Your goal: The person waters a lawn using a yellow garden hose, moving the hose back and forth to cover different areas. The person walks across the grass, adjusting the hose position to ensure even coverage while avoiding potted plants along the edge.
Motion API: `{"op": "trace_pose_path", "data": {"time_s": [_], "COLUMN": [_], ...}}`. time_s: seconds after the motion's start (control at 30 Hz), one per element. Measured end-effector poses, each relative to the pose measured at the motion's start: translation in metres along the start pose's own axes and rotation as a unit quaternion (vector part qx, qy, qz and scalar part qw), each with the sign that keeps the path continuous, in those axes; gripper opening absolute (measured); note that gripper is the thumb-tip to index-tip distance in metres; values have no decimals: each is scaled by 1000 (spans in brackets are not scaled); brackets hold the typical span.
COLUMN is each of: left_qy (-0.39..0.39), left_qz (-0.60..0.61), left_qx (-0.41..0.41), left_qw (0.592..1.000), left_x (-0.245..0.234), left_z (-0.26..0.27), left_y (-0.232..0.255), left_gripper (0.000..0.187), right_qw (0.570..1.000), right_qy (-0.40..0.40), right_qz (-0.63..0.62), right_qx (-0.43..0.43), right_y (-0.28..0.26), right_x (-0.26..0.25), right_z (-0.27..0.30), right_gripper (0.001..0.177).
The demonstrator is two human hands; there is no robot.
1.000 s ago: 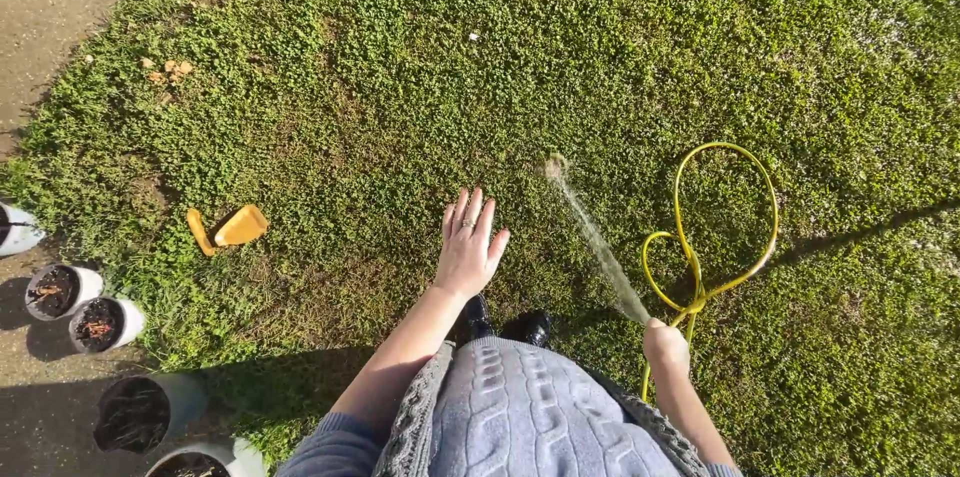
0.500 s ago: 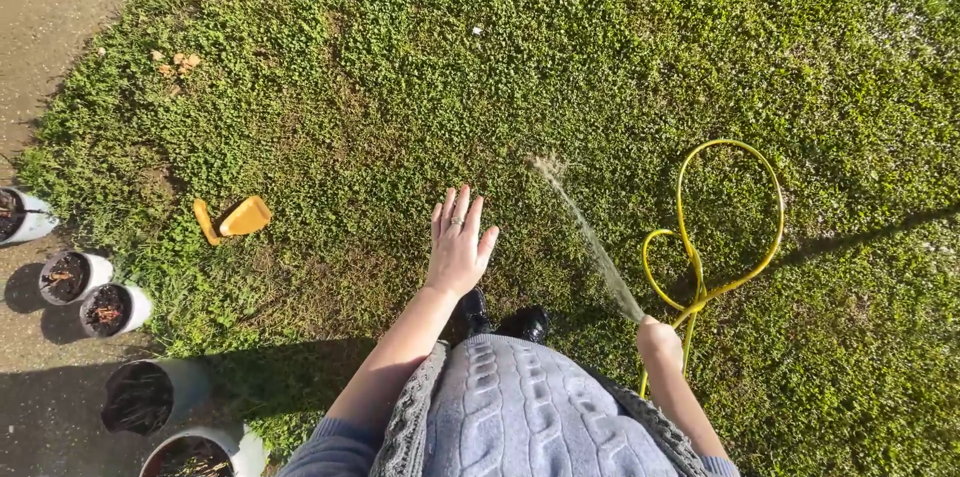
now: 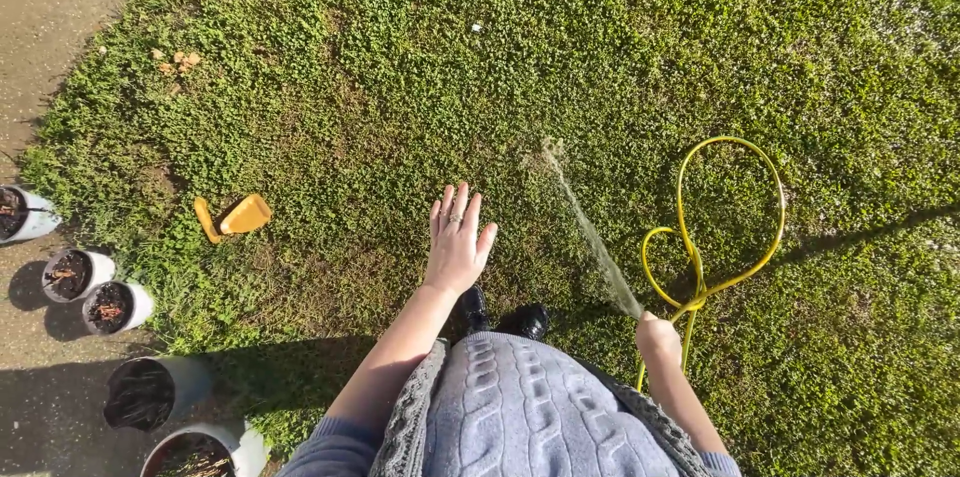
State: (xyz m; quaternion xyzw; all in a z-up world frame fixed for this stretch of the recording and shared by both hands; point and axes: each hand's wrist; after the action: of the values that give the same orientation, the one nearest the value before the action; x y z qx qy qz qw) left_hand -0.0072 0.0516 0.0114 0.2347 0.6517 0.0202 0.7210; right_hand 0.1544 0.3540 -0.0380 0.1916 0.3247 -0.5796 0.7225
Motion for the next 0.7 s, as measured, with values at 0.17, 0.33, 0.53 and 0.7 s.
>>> {"op": "trace_pose_path", "data": {"time_s": [0.17, 0.33, 0.53, 0.7], "left_qy": [1, -2, -1, -10], "left_qz": [-4, -2, -7, 3], "left_qx": [3, 2, 7, 8], "left_qw": [1000, 1000, 1000, 1000], "left_x": [-1, -1, -2, -1], "left_z": [-1, -2, -3, -5], "left_y": [0, 0, 0, 3], "left_gripper": [68, 68, 69, 70], "right_qw": [1000, 999, 997, 985], "right_qy": [-3, 18, 56, 126], "right_qz": [-25, -50, 28, -115], "right_qx": [-8, -3, -38, -20], "right_y": [8, 15, 46, 43], "right_x": [3, 12, 25, 23], "right_z": [-12, -27, -72, -46], "right_gripper": [69, 63, 63, 62]}}
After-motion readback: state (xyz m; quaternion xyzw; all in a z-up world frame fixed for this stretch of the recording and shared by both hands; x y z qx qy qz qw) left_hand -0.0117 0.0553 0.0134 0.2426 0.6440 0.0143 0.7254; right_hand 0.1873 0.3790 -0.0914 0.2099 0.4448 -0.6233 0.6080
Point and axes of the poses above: each hand's wrist, its own z-axis away from the middle knuckle, its own x-axis out of the palm, y = z × x, and after that the axes turned 7 degrees about -z, right-handed
